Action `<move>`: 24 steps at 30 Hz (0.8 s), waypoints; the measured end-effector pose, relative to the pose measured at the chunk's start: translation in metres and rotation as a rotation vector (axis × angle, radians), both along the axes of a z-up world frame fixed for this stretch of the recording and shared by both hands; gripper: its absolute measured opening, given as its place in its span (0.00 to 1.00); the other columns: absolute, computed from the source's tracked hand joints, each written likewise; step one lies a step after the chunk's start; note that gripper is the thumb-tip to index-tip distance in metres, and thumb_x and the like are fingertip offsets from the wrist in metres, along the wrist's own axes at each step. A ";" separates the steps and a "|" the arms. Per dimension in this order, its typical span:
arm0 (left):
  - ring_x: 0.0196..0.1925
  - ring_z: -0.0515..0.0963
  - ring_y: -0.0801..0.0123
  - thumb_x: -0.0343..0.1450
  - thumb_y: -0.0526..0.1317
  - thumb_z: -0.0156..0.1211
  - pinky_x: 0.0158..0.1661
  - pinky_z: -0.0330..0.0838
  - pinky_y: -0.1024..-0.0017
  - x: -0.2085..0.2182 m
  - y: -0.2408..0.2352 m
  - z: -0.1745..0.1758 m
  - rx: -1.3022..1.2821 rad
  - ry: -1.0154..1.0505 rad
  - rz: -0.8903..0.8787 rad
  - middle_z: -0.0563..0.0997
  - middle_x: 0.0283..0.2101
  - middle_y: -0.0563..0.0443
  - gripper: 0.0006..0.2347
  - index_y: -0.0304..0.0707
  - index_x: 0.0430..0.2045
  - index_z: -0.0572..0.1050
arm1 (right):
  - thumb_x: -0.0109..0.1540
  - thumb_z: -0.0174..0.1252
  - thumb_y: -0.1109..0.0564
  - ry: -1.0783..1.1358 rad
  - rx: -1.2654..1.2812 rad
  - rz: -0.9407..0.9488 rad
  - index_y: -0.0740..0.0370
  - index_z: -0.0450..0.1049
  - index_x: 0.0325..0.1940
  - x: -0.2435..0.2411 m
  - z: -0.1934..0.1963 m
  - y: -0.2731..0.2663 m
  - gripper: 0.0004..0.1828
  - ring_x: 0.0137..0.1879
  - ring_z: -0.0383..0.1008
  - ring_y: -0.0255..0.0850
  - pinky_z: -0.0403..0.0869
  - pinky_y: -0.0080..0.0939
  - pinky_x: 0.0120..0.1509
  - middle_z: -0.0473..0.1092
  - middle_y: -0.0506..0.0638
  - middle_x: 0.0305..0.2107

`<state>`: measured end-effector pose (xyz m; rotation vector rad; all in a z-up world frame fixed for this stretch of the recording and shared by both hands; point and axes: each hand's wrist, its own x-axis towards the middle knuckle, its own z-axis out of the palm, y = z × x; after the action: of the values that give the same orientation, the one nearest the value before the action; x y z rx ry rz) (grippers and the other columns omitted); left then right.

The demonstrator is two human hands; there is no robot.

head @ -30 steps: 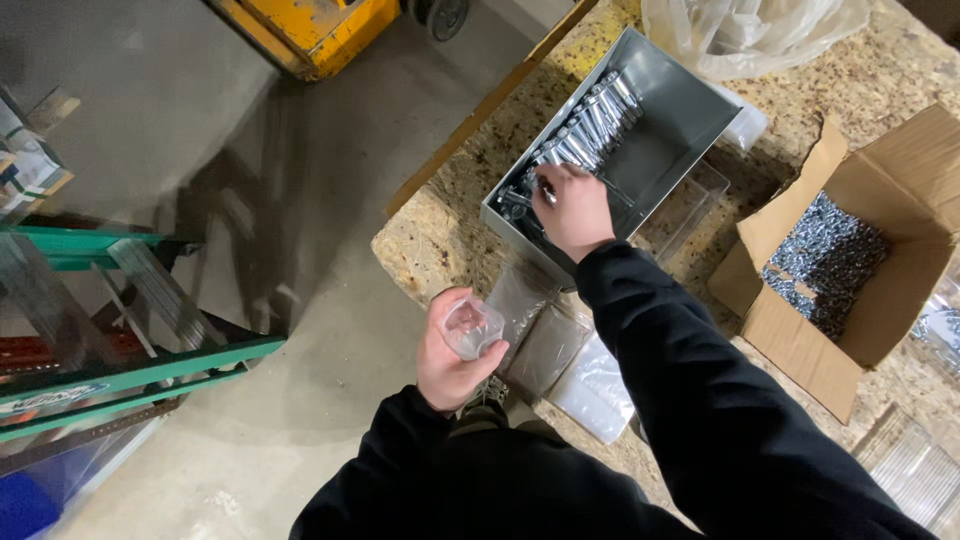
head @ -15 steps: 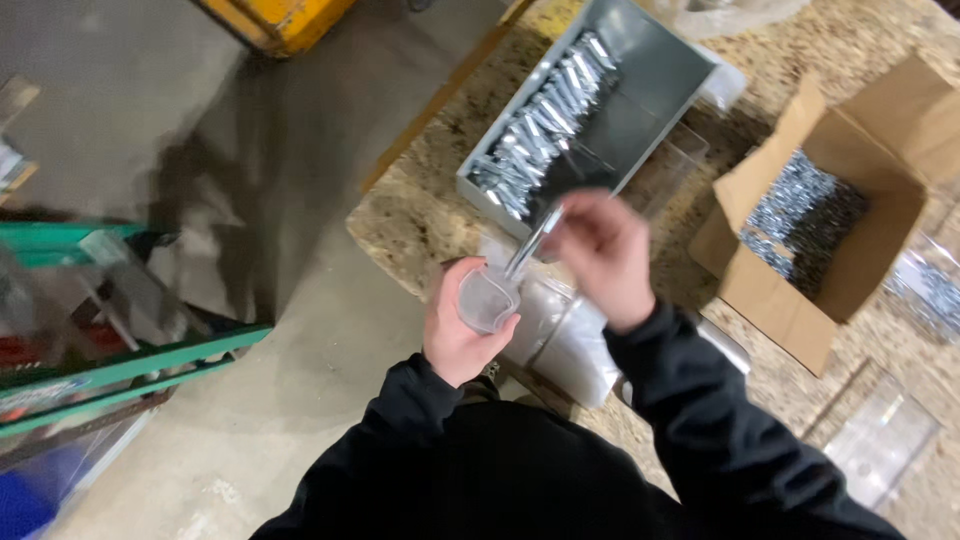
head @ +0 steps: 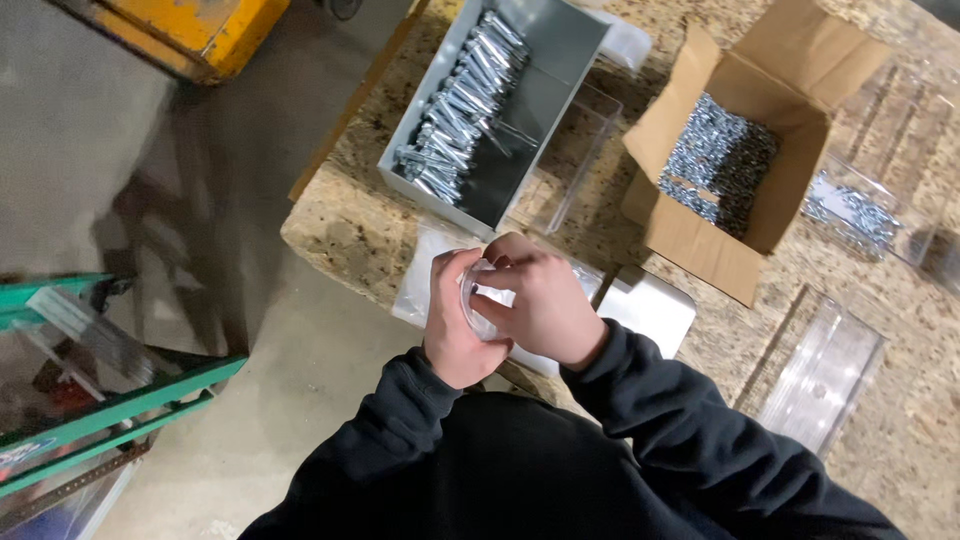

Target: The person places metal bolts into small plastic bags, weighs the bags on a digital scale, and organizes the bags on a tray.

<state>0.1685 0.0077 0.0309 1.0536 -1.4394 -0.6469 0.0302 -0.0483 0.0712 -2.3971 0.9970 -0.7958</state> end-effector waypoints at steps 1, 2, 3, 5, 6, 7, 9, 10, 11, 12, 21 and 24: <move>0.55 0.74 0.45 0.45 0.25 0.61 0.57 0.71 0.51 -0.003 0.001 -0.002 0.000 0.001 -0.009 0.65 0.52 0.37 0.41 0.26 0.59 0.59 | 0.57 0.69 0.50 0.001 0.000 -0.009 0.51 0.81 0.36 -0.003 0.000 -0.001 0.07 0.35 0.76 0.50 0.75 0.47 0.39 0.71 0.49 0.38; 0.55 0.73 0.46 0.46 0.24 0.61 0.58 0.70 0.52 -0.006 0.002 -0.004 0.020 0.027 -0.039 0.64 0.53 0.36 0.41 0.25 0.60 0.58 | 0.55 0.69 0.51 0.108 0.009 -0.018 0.50 0.82 0.36 -0.005 -0.001 -0.001 0.07 0.34 0.77 0.52 0.76 0.50 0.37 0.71 0.49 0.37; 0.55 0.71 0.46 0.47 0.23 0.61 0.59 0.70 0.53 -0.009 0.003 -0.007 0.040 0.052 -0.069 0.63 0.54 0.35 0.42 0.25 0.61 0.56 | 0.53 0.69 0.51 0.214 0.018 -0.026 0.49 0.82 0.35 -0.008 -0.001 -0.001 0.08 0.33 0.79 0.53 0.77 0.53 0.35 0.71 0.49 0.37; 0.54 0.71 0.47 0.48 0.23 0.61 0.57 0.70 0.52 -0.014 0.005 -0.003 0.051 0.077 -0.088 0.63 0.53 0.34 0.41 0.25 0.61 0.56 | 0.52 0.69 0.51 0.273 -0.005 -0.042 0.49 0.82 0.35 -0.009 -0.001 0.000 0.08 0.32 0.78 0.53 0.77 0.54 0.34 0.71 0.48 0.37; 0.53 0.71 0.47 0.50 0.24 0.62 0.56 0.70 0.51 -0.017 0.006 -0.001 0.063 0.103 -0.099 0.63 0.52 0.34 0.40 0.25 0.61 0.56 | 0.52 0.69 0.50 0.334 -0.027 -0.051 0.48 0.83 0.35 -0.009 0.000 0.001 0.09 0.31 0.78 0.53 0.78 0.54 0.34 0.71 0.47 0.37; 0.53 0.71 0.47 0.50 0.24 0.62 0.56 0.70 0.51 -0.017 0.005 -0.006 0.064 0.103 -0.105 0.63 0.52 0.34 0.40 0.25 0.61 0.56 | 0.52 0.69 0.50 0.333 -0.025 -0.057 0.48 0.83 0.35 -0.010 0.001 0.000 0.09 0.31 0.78 0.53 0.78 0.54 0.34 0.71 0.47 0.37; 0.54 0.72 0.50 0.52 0.26 0.60 0.56 0.69 0.54 -0.017 0.003 -0.017 0.065 0.156 -0.115 0.65 0.51 0.33 0.38 0.25 0.61 0.55 | 0.53 0.69 0.51 0.361 -0.090 -0.061 0.47 0.82 0.32 -0.009 0.003 -0.002 0.05 0.31 0.79 0.49 0.77 0.50 0.33 0.71 0.45 0.34; 0.54 0.72 0.50 0.52 0.26 0.60 0.56 0.69 0.54 -0.015 0.002 -0.015 0.065 0.156 -0.118 0.65 0.51 0.33 0.38 0.25 0.61 0.55 | 0.53 0.69 0.51 0.360 -0.090 -0.064 0.47 0.82 0.32 -0.012 0.002 -0.002 0.05 0.31 0.79 0.49 0.77 0.50 0.33 0.71 0.45 0.34; 0.51 0.72 0.53 0.51 0.25 0.58 0.55 0.70 0.55 -0.013 0.001 -0.013 0.062 0.203 -0.145 0.67 0.50 0.34 0.39 0.25 0.61 0.54 | 0.55 0.67 0.53 0.320 -0.039 -0.057 0.47 0.81 0.32 -0.014 0.002 -0.002 0.03 0.33 0.79 0.50 0.77 0.50 0.34 0.70 0.44 0.35; 0.49 0.72 0.56 0.50 0.25 0.56 0.53 0.70 0.57 -0.011 0.000 -0.011 0.059 0.250 -0.168 0.68 0.49 0.34 0.39 0.25 0.61 0.53 | 0.56 0.64 0.54 0.279 0.010 -0.047 0.47 0.81 0.32 -0.016 0.001 -0.003 0.02 0.35 0.80 0.50 0.77 0.49 0.35 0.70 0.43 0.36; 0.55 0.71 0.54 0.55 0.21 0.54 0.65 0.58 0.55 0.010 -0.015 -0.017 0.250 0.824 -0.247 0.71 0.51 0.42 0.36 0.37 0.62 0.58 | 0.60 0.57 0.68 -0.577 0.617 0.035 0.66 0.75 0.54 -0.049 -0.009 -0.005 0.17 0.56 0.76 0.49 0.78 0.51 0.58 0.69 0.59 0.51; 0.58 0.70 0.56 0.58 0.33 0.63 0.66 0.54 0.51 0.020 -0.009 0.043 0.351 1.058 -0.429 0.71 0.50 0.44 0.35 0.45 0.64 0.60 | 0.64 0.57 0.59 -0.530 0.923 0.172 0.68 0.67 0.65 -0.038 -0.020 0.005 0.25 0.66 0.66 0.58 0.68 0.70 0.68 0.67 0.64 0.56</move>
<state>0.1883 -0.0011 0.0737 0.4686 -0.5999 -1.5251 -0.0074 -0.0437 0.0512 -1.3608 0.6969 -0.6491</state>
